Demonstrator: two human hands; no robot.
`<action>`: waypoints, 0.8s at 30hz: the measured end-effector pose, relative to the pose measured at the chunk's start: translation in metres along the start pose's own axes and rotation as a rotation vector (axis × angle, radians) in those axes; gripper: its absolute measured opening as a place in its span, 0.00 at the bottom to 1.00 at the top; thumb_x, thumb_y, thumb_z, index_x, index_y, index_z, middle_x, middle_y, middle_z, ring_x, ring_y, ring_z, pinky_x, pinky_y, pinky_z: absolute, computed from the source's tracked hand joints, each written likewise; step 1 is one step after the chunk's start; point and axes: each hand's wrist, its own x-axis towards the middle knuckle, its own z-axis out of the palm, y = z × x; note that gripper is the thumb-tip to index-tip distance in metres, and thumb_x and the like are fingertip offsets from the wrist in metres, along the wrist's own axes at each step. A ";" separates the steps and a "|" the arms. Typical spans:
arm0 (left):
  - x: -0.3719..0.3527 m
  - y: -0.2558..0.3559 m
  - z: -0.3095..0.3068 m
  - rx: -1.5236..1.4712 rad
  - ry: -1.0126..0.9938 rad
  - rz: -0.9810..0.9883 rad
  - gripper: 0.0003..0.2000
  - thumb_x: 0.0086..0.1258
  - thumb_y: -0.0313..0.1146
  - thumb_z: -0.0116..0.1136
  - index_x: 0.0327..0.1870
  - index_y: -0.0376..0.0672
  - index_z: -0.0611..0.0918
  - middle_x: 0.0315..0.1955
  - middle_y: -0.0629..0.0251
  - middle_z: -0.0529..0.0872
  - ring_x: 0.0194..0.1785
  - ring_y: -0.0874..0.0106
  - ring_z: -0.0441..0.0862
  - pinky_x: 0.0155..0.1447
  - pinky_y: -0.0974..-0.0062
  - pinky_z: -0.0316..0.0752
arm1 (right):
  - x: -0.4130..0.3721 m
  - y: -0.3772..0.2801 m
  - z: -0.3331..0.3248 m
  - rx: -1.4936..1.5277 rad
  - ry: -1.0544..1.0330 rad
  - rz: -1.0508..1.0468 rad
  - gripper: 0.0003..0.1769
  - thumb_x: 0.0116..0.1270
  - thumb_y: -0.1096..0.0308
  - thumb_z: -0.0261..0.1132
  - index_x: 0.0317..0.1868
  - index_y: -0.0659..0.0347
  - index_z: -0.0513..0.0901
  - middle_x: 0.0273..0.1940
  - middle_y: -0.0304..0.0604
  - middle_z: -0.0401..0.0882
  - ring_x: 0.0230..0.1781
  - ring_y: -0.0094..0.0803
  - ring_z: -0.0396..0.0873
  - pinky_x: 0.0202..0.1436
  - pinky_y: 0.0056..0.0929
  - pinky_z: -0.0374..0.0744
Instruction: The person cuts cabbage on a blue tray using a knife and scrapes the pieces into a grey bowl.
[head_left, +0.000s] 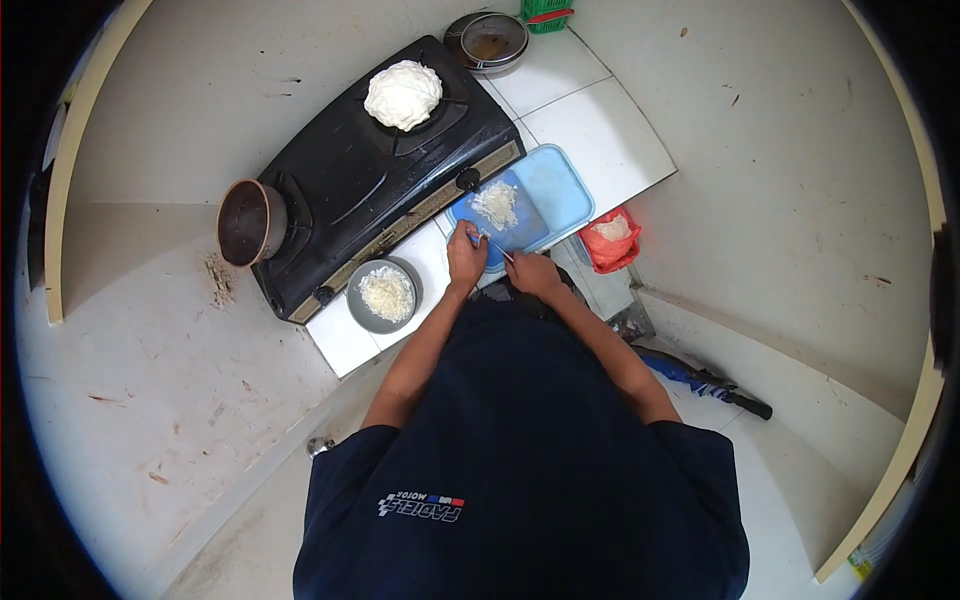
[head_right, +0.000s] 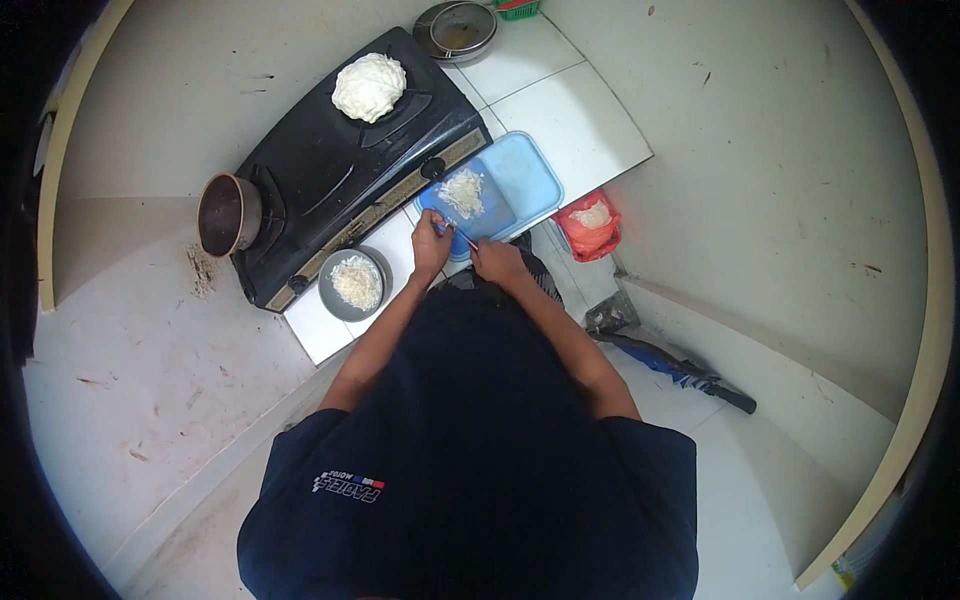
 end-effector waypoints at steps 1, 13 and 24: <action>0.008 0.000 0.002 -0.012 0.014 0.012 0.13 0.61 0.20 0.69 0.42 0.36 0.76 0.33 0.54 0.84 0.32 0.60 0.83 0.39 0.61 0.77 | 0.007 0.000 -0.006 -0.029 -0.034 0.023 0.23 0.75 0.51 0.58 0.41 0.66 0.82 0.30 0.62 0.85 0.33 0.61 0.86 0.39 0.59 0.84; 0.008 -0.002 0.001 -0.036 0.011 0.004 0.11 0.63 0.20 0.68 0.42 0.36 0.77 0.33 0.55 0.84 0.32 0.61 0.83 0.39 0.63 0.78 | 0.008 0.005 -0.002 -0.030 -0.049 0.048 0.25 0.76 0.49 0.57 0.42 0.67 0.82 0.29 0.63 0.85 0.32 0.62 0.86 0.39 0.60 0.84; 0.005 -0.014 0.016 -0.138 0.141 -0.118 0.08 0.61 0.23 0.71 0.36 0.36 0.81 0.32 0.56 0.86 0.36 0.62 0.86 0.42 0.65 0.79 | -0.002 -0.001 -0.012 0.036 -0.128 0.140 0.24 0.75 0.49 0.58 0.43 0.65 0.83 0.34 0.65 0.86 0.36 0.62 0.87 0.44 0.60 0.84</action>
